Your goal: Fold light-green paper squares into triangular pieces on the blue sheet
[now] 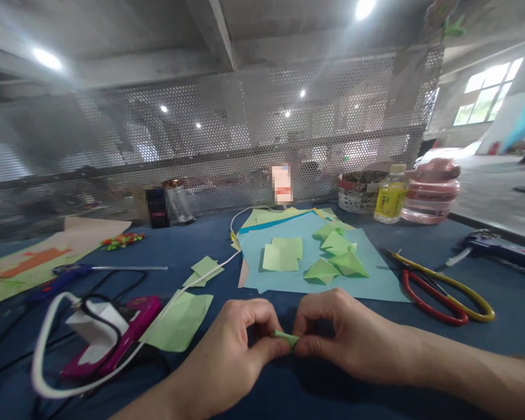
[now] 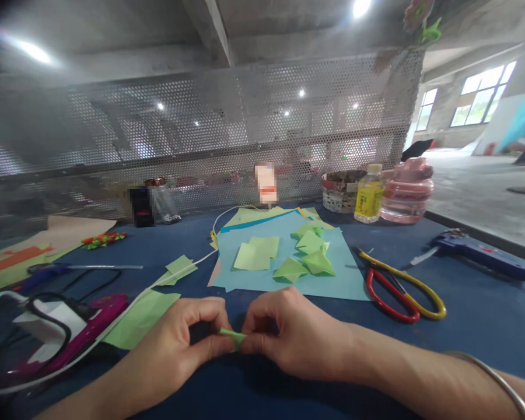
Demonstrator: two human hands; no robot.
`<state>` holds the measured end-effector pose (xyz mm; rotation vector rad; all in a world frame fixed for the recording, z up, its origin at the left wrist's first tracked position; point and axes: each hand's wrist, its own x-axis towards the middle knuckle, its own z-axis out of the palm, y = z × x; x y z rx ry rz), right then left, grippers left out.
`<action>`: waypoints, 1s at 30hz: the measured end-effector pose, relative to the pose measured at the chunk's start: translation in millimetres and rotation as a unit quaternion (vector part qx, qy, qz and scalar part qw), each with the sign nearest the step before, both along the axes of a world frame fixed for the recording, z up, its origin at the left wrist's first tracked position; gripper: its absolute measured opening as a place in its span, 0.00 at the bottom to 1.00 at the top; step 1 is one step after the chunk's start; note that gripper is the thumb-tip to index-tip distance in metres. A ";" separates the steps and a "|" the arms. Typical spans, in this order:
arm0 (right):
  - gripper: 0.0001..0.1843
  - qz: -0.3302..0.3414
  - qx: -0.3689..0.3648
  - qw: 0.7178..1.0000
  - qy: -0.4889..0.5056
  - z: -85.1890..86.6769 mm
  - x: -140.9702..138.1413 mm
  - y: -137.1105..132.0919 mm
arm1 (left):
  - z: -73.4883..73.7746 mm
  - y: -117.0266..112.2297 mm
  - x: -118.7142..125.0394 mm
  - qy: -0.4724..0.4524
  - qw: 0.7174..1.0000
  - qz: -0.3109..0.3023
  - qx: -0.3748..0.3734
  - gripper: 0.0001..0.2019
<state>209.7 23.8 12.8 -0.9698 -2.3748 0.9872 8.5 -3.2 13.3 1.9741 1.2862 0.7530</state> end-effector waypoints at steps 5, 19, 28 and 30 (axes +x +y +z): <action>0.04 -0.033 -0.002 0.999 -0.012 -2.0 0.5 2.8 | 1.4 6.5 -2.7 -0.018 0.995 0.001 -0.094 0.07; 0.05 -0.050 0.028 0.998 0.007 -1.5 3.5 13.8 | -7.9 12.2 -5.6 0.038 0.998 -0.012 -0.046 0.10; 0.04 -0.060 -0.010 0.998 -0.005 -8.0 3.5 16.1 | -10.4 11.0 0.0 0.043 0.997 -0.009 0.058 0.09; 0.05 -0.063 0.011 0.998 -0.020 -7.1 3.0 15.4 | -12.7 11.0 -0.9 0.053 0.996 -0.015 0.076 0.09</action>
